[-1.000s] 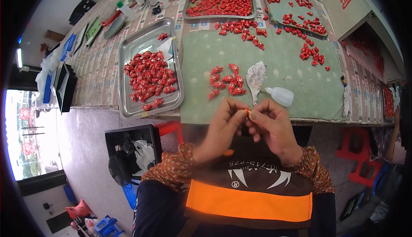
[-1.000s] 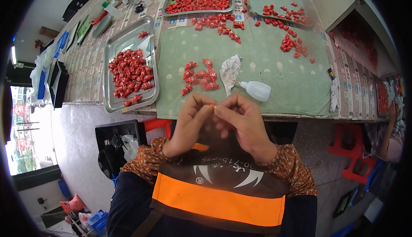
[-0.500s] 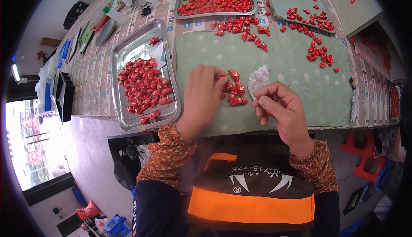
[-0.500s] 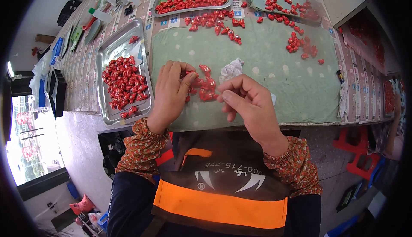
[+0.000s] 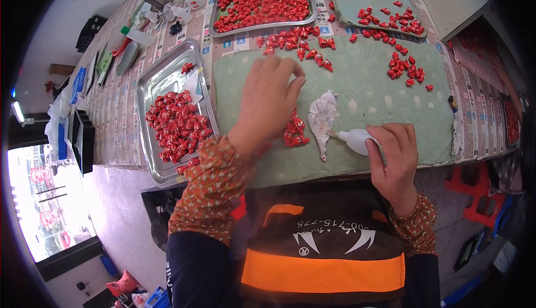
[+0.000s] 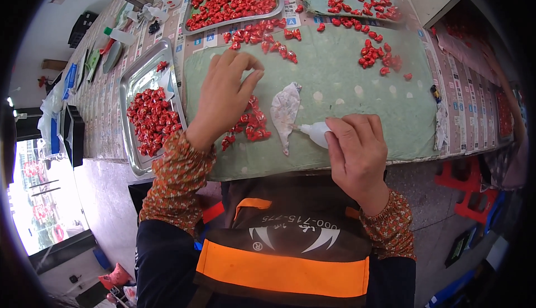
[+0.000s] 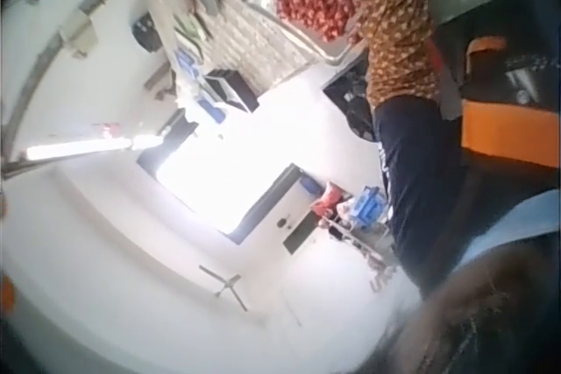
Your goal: The person assembles plastic figurine components by applying glue from a squeeze bottle and attaching pieces together by hand.
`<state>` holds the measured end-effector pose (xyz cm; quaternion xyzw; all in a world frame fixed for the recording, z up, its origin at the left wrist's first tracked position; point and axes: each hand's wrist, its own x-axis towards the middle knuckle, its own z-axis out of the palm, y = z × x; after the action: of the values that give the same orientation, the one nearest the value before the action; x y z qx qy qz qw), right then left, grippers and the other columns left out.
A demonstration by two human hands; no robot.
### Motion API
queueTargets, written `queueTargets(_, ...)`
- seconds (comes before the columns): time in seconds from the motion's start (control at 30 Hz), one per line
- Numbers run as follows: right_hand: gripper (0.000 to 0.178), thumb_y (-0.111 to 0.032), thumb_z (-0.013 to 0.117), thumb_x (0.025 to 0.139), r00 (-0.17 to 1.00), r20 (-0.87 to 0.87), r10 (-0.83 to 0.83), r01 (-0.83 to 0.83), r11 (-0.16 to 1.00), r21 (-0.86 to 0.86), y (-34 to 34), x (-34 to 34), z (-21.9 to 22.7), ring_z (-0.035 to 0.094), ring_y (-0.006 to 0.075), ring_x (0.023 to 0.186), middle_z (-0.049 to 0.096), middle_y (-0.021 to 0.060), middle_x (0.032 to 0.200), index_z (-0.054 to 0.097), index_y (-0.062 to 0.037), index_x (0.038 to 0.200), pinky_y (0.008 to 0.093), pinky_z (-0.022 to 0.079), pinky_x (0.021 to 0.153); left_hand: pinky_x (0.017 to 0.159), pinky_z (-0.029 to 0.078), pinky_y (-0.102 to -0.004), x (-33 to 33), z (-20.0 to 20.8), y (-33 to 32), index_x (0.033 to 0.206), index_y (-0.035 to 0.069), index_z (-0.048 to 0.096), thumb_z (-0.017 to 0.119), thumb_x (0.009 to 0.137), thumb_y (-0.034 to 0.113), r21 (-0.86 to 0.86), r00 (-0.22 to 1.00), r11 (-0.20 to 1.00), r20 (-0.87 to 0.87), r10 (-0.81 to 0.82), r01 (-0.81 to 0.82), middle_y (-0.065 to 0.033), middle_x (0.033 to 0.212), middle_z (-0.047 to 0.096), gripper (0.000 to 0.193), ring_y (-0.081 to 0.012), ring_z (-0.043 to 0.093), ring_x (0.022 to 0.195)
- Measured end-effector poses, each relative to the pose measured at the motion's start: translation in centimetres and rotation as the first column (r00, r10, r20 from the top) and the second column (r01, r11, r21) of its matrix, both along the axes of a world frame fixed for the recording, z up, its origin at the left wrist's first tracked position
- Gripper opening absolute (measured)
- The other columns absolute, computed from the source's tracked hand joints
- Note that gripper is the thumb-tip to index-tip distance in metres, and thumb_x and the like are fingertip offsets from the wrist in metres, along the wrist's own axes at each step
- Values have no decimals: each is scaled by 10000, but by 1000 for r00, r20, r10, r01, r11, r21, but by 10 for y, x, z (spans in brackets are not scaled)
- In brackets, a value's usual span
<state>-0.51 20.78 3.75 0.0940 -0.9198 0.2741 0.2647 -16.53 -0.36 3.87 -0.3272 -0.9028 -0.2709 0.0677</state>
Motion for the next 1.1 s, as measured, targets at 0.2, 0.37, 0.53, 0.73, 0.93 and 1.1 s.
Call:
queueTargets(0.2, 415, -97, 719, 770, 982, 189, -1, -23, 992, 125, -11, 2, -5, 523, 344, 1045, 575, 129, 1139, 626, -60, 1172, 443, 438, 884, 806, 466, -426, -34, -21, 44, 968, 96, 601, 617, 885, 203, -123, 978, 991, -208, 24, -50, -95, 946, 609, 136, -312, 565, 925)
queueTargets(0.37, 519, -113, 722, 760, 964, 266, 14, -54, 989, 141, -12, 5, -22, 523, 343, 1081, 568, 132, 1180, 578, -42, 1254, 456, 438, 904, 776, 486, -439, -36, -25, 59, 988, 101, 593, 605, 893, 227, -223, 995, 973, -98, 29, -51, -99, 944, 629, 158, -304, 592, 935)
queueTargets(0.53, 542, -75, 708, 758, 969, 244, 20, -61, 985, 161, -10, 4, -21, 532, 344, 1048, 576, 145, 1157, 555, -23, 1275, 452, 447, 900, 781, 489, -432, -31, -31, 52, 998, 103, 574, 595, 908, 232, -194, 997, 980, -58, 43, -53, -94, 947, 622, 158, -291, 596, 945)
queueTargets(0.73, 544, -12, 688, 737, 970, 234, 63, -80, 995, 62, -1, 5, -26, 542, 345, 992, 585, 160, 1083, 554, -17, 1264, 430, 458, 864, 806, 476, -431, -29, -30, 44, 996, 92, 554, 607, 906, 195, -164, 998, 986, -52, -18, 9, -103, 948, 590, 147, -302, 580, 940)
queueTargets(0.93, 519, 19, 670, 759, 968, 223, 112, -54, 967, -251, 3, 12, -22, 571, 344, 924, 609, 173, 1065, 558, -24, 1264, 417, 471, 840, 822, 455, -414, -29, -37, 33, 998, 49, 541, 634, 885, 131, -95, 996, 992, -42, -85, 80, -138, 934, 578, 167, -318, 565, 938)
queueTargets(1.1, 431, -34, 655, 872, 937, 311, 157, 38, 841, -539, 8, 21, -18, 605, 192, 984, 645, 113, 1112, 551, -22, 1289, 310, 493, 819, 767, 458, -393, -7, -11, 25, 985, 24, 564, 629, 898, 118, 77, 984, 981, 18, -180, 178, -133, 916, 576, 144, -309, 567, 871)
